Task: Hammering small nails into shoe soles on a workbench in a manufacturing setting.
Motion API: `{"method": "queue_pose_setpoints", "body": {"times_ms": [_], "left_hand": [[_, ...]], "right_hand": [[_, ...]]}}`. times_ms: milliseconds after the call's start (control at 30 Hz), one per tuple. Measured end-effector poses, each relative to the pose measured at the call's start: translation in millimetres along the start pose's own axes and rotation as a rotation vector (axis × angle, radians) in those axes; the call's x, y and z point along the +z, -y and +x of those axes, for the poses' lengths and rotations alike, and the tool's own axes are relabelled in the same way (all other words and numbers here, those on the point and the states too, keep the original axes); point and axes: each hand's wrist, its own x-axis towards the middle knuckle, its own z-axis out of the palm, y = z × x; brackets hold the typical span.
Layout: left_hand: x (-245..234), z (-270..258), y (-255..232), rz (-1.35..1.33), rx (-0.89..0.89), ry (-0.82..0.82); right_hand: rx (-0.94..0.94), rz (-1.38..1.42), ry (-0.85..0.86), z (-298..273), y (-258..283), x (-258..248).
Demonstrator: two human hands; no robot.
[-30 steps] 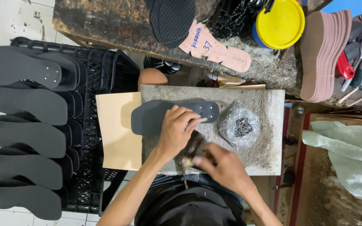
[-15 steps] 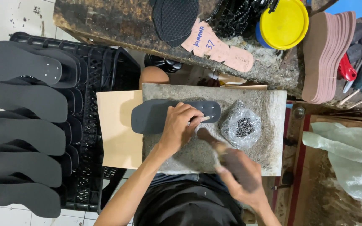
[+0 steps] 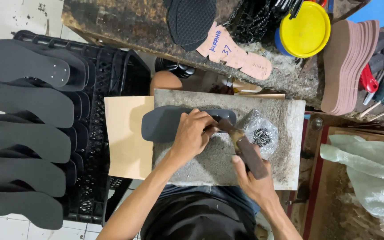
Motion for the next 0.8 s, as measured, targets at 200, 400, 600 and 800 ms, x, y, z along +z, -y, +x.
{"method": "queue_pose_setpoints", "body": {"times_ms": [200, 400, 600, 800], "left_hand": [[-2.3, -3.1, 0.7, -0.063, 0.071, -0.067], [-3.1, 1.6, -2.0, 0.003, -0.119, 0.11], [-12.2, -9.2, 5.4, 0.23, 0.012, -0.011], [-15.0, -12.2, 12.3, 0.338, 0.004, -0.003]], "right_hand": [[-0.069, -0.291, -0.299, -16.4, -10.6, 4.2], [0.036, -0.012, -0.118, -10.3, -8.4, 3.5], [0.02, 0.122, -0.149, -22.0, -13.5, -10.9], [-0.257, 0.935, -0.562, -19.7, -19.7, 1.6]]}}
